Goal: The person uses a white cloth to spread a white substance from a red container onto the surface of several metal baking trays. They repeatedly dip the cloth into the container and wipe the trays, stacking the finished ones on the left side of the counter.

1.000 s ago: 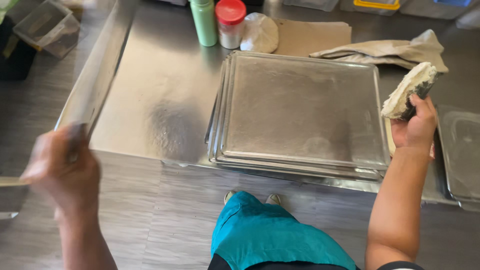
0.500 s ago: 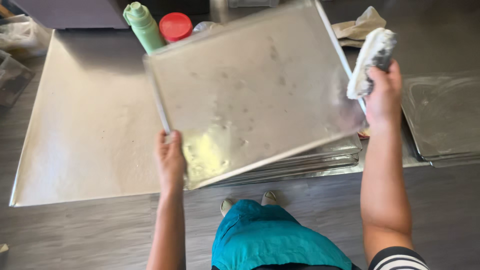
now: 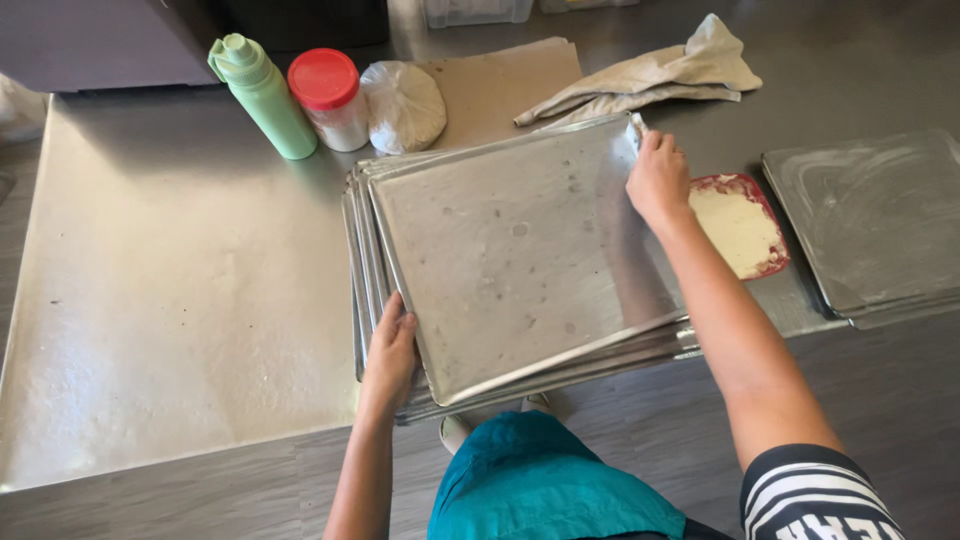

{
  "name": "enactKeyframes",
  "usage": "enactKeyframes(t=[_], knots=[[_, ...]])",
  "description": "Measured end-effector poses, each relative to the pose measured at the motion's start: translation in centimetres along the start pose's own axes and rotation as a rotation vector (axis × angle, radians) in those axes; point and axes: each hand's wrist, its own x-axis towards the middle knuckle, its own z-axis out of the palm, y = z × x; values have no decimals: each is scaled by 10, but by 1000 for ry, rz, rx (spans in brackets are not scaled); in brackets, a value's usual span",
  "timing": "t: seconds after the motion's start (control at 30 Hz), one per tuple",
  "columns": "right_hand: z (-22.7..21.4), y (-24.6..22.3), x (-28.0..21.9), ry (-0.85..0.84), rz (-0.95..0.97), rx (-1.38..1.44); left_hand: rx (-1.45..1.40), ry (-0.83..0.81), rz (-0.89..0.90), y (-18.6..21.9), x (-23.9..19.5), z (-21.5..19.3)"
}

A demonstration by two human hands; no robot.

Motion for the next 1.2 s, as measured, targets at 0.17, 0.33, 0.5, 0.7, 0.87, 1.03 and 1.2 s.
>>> enactKeyframes(t=[0.17,0.33,0.5,0.7,0.87,1.03,1.2], knots=[[5,-87,-1,-96,-37,-123,238,42,-9,17,-10,7],[-28,-243,-79,-24,-364,-158,322,65,14,18,-8,6],[-56,-275,-88,-423,-395,808,174,70,-75,9,-10,9],[-54,-142,-3,-367,-36,803,-1,18,-73,24,-18,15],[-42,-9,39,-18,-65,343,48,48,34,32,-24,24],[-14,18,43,-116,-52,165,190,138,-30,32,-24,25],[-1,-12,31,-121,-60,102,343,165,-74,23,-21,19]])
